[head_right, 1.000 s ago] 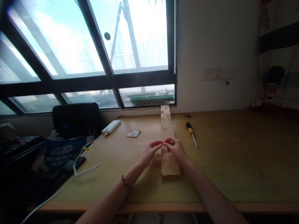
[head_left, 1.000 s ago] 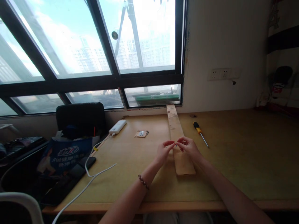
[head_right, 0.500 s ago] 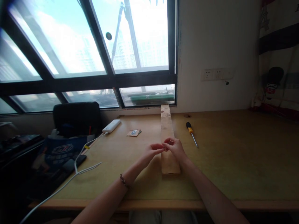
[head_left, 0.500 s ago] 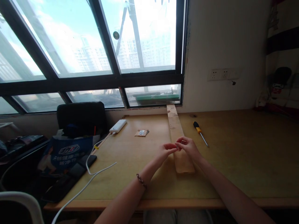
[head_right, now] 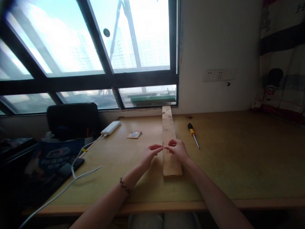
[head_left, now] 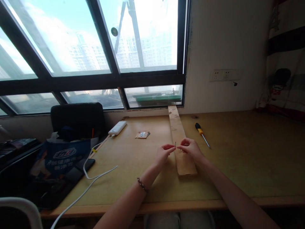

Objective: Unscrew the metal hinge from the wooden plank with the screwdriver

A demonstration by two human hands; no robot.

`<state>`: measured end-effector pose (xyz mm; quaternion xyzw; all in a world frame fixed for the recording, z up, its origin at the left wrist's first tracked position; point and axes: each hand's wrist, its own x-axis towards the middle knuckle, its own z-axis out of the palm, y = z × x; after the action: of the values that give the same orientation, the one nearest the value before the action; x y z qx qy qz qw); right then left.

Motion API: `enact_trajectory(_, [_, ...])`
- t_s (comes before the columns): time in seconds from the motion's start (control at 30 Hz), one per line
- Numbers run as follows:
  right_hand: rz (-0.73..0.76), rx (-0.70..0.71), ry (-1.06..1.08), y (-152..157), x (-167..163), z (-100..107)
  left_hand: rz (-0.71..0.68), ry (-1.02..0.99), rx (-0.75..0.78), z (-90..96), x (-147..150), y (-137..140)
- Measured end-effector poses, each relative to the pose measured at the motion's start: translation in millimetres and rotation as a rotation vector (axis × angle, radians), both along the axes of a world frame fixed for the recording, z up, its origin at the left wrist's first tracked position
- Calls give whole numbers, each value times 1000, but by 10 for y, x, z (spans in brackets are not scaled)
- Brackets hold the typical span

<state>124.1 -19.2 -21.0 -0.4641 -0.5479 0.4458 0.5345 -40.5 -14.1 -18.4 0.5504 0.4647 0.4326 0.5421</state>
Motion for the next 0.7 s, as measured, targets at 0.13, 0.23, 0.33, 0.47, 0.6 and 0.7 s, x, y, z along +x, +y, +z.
enact_trajectory(0.13, [82, -41, 26, 4, 19, 44, 36, 4, -14, 4, -8, 10])
enact_trajectory(0.23, [156, -101, 124, -20, -4, 71, 54, -7, -9, 2, -9, 18])
enact_trajectory(0.33, [178, -125, 161, -46, -33, 74, 30, -20, 16, 1, -2, 18])
enact_trajectory(0.47, [157, -93, 123, -61, -41, 62, -83, -24, 62, -10, 17, 8])
enact_trajectory(0.6, [153, -25, 46, -53, -28, 36, -138, -40, 97, -15, 33, -4])
enact_trajectory(0.7, [112, 40, 6, -54, -28, 12, -157, -48, 90, -1, 38, -16])
